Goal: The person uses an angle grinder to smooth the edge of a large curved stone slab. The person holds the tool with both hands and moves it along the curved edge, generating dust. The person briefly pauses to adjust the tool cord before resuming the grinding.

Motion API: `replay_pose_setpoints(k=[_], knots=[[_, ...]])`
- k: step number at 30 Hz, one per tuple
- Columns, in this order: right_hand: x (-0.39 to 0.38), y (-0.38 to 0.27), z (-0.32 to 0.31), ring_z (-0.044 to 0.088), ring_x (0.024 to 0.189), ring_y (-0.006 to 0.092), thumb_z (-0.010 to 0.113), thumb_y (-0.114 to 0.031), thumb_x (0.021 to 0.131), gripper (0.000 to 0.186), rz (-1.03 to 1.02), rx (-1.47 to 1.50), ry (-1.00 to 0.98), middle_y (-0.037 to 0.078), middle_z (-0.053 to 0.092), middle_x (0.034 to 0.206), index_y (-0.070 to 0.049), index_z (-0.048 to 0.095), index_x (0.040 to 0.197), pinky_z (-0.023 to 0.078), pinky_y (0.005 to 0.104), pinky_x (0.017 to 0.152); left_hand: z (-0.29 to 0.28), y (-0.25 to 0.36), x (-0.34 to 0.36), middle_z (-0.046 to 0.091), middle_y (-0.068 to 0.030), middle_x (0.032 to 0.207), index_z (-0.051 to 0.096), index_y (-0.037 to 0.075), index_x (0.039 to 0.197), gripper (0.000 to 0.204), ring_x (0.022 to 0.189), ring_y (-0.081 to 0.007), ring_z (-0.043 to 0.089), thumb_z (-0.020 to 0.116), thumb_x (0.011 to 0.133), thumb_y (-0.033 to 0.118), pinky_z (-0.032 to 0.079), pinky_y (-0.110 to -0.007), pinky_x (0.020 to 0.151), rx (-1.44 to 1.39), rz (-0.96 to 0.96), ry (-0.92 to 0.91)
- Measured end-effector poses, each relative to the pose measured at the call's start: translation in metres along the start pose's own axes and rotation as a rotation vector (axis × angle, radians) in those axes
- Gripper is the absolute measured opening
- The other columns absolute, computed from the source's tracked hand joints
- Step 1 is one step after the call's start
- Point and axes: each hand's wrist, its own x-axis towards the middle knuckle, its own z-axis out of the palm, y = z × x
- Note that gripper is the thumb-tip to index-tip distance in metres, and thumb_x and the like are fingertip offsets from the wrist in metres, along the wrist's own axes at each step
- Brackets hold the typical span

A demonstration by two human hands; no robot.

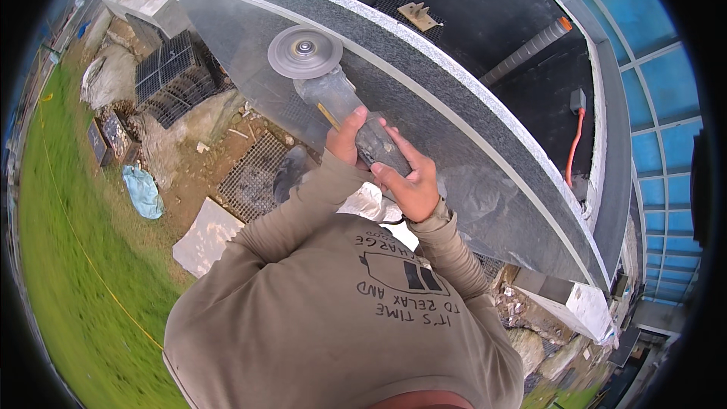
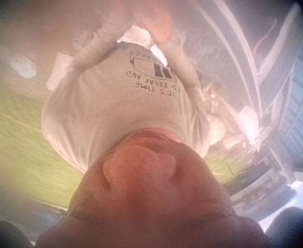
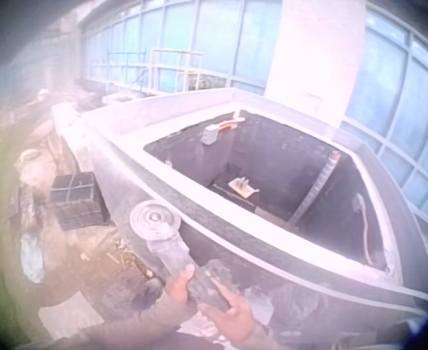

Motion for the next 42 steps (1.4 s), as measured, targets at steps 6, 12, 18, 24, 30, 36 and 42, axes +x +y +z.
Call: replay_pose_setpoints(k=[6,12,18,24,30,36,42], knots=[[-0.02,-0.001,-0.006,0.056,0.068,0.0084,0.065,-0.002,0.086,0.059,0.017,0.018,0.034,0.009,0.065,0.091,0.007,0.046,0.141,0.046,0.0241,0.06,0.002,-0.018,-0.011,0.064,-0.0142,0.098,0.056,0.003,0.104,0.038,0.094,-0.0312,0.067,0.064,0.092,0.038,0.057,-0.046,0.085,0.011,0.042,-0.041],[-0.02,0.001,-0.01,0.056,0.067,0.0086,0.065,-0.003,0.086,0.059,-0.025,-0.065,0.028,0.008,0.064,0.087,0.008,0.047,0.14,0.046,0.0244,0.059,0.003,-0.019,-0.013,0.063,-0.0134,0.099,0.054,0.003,0.107,0.039,0.095,-0.0306,0.066,0.065,0.092,0.037,0.057,-0.046,0.085,0.044,0.029,-0.045],[-0.017,-0.006,-0.006,0.057,0.067,0.0092,0.065,-0.004,0.086,0.059,0.005,0.011,0.037,0.008,0.065,0.086,0.009,0.046,0.14,0.046,0.0243,0.059,0.004,-0.019,-0.009,0.063,-0.0146,0.099,0.054,0.002,0.107,0.042,0.095,-0.0314,0.066,0.066,0.091,0.039,0.056,-0.047,0.085,0.031,0.019,0.013],[-0.003,-0.011,-0.001,0.06,0.069,0.0108,0.065,-0.005,0.087,0.059,0.042,0.038,0.02,0.01,0.066,0.089,0.01,0.045,0.14,0.048,0.0251,0.06,-0.002,-0.009,0.002,0.063,-0.0163,0.097,0.057,-0.001,0.104,0.044,0.094,-0.0319,0.066,0.065,0.091,0.04,0.056,-0.047,0.085,0.037,-0.009,0.015],[0.011,-0.01,0.005,0.06,0.07,0.0113,0.065,-0.006,0.088,0.058,0.051,0.039,0.011,0.011,0.066,0.092,0.01,0.046,0.14,0.049,0.0257,0.06,-0.005,0.002,0.012,0.066,-0.0141,0.098,0.058,0.0,0.107,0.043,0.084,-0.0261,0.07,0.067,0.09,0.038,0.06,-0.038,0.067,0.042,0.02,0.074],[0.025,-0.006,0.01,0.06,0.07,0.0107,0.065,-0.006,0.088,0.057,0.036,0.034,0.0,0.011,0.066,0.094,0.01,0.046,0.14,0.049,0.0254,0.06,-0.004,0.014,0.018,0.066,-0.0141,0.098,0.058,0.0,0.108,0.045,0.082,-0.0271,0.07,0.069,0.089,0.039,0.06,-0.041,0.068,0.023,0.066,0.077],[0.038,-0.006,0.017,0.058,0.07,0.0075,0.069,-0.008,0.087,0.061,0.056,0.08,0.001,0.009,0.067,0.098,0.008,0.046,0.141,0.049,0.0223,0.061,-0.007,0.026,0.031,0.066,-0.0175,0.092,0.061,-0.002,0.1,0.048,0.091,-0.0317,0.067,0.066,0.09,0.044,0.057,-0.046,0.083,0.048,0.012,0.115]])
